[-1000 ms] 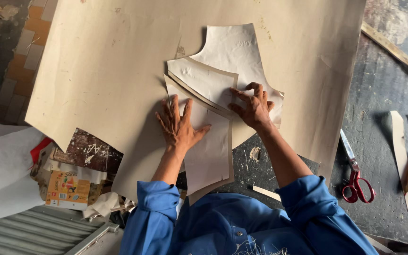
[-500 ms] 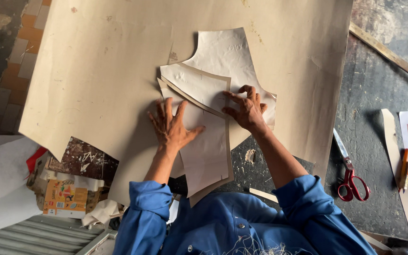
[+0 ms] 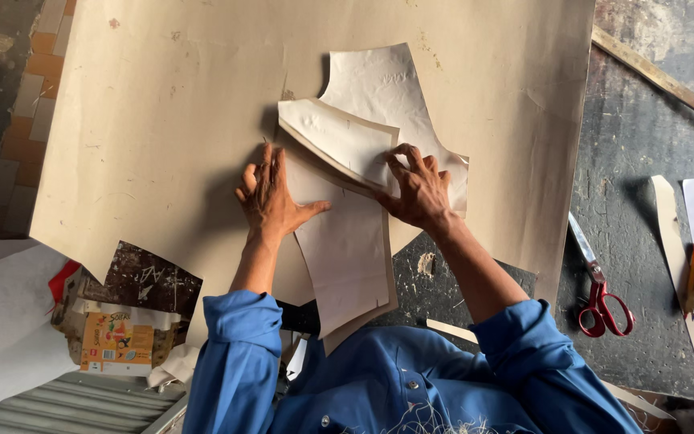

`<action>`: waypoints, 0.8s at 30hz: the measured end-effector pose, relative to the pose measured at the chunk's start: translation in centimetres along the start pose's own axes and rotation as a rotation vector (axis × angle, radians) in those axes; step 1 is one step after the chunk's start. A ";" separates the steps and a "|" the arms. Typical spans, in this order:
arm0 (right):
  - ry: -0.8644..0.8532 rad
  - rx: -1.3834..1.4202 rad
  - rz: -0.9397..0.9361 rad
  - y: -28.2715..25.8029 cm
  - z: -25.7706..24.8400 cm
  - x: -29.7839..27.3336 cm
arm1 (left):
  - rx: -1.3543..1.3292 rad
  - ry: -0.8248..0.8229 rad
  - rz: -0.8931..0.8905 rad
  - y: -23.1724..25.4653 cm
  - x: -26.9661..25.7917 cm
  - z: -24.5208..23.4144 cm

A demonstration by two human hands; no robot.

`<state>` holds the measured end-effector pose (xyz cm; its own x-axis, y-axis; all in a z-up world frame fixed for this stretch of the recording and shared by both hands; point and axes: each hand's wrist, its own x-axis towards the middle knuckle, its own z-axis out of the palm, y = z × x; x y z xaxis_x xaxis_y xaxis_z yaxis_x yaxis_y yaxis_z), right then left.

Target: The person aligns paper templates on a large sheet, traces outlines with a pencil, and cuts along the lines using scissors. They repeat this process for multiple pattern pieces, handling each piece individually.

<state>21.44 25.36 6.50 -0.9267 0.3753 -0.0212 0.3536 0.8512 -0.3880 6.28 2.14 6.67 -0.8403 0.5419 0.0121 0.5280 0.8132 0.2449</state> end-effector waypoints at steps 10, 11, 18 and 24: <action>0.019 0.053 -0.074 -0.5 -0.8 -1.3 | -0.099 0.030 -0.039 0.2 -0.5 -0.5; 0.034 0.044 -0.075 -0.8 -0.7 -1.4 | -0.103 0.035 -0.036 0.1 -0.5 -0.4; 0.062 0.020 -0.095 -0.1 0.6 -2.1 | -0.006 0.057 0.072 -0.8 -0.8 1.0; 0.143 -0.005 -0.076 0.0 1.4 -1.9 | 0.035 -0.063 0.057 -1.0 -0.3 1.1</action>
<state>23.01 24.11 5.28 -0.9233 0.3576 0.1401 0.2836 0.8808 -0.3791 6.12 1.41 5.39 -0.8000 0.5989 -0.0360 0.5797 0.7870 0.2112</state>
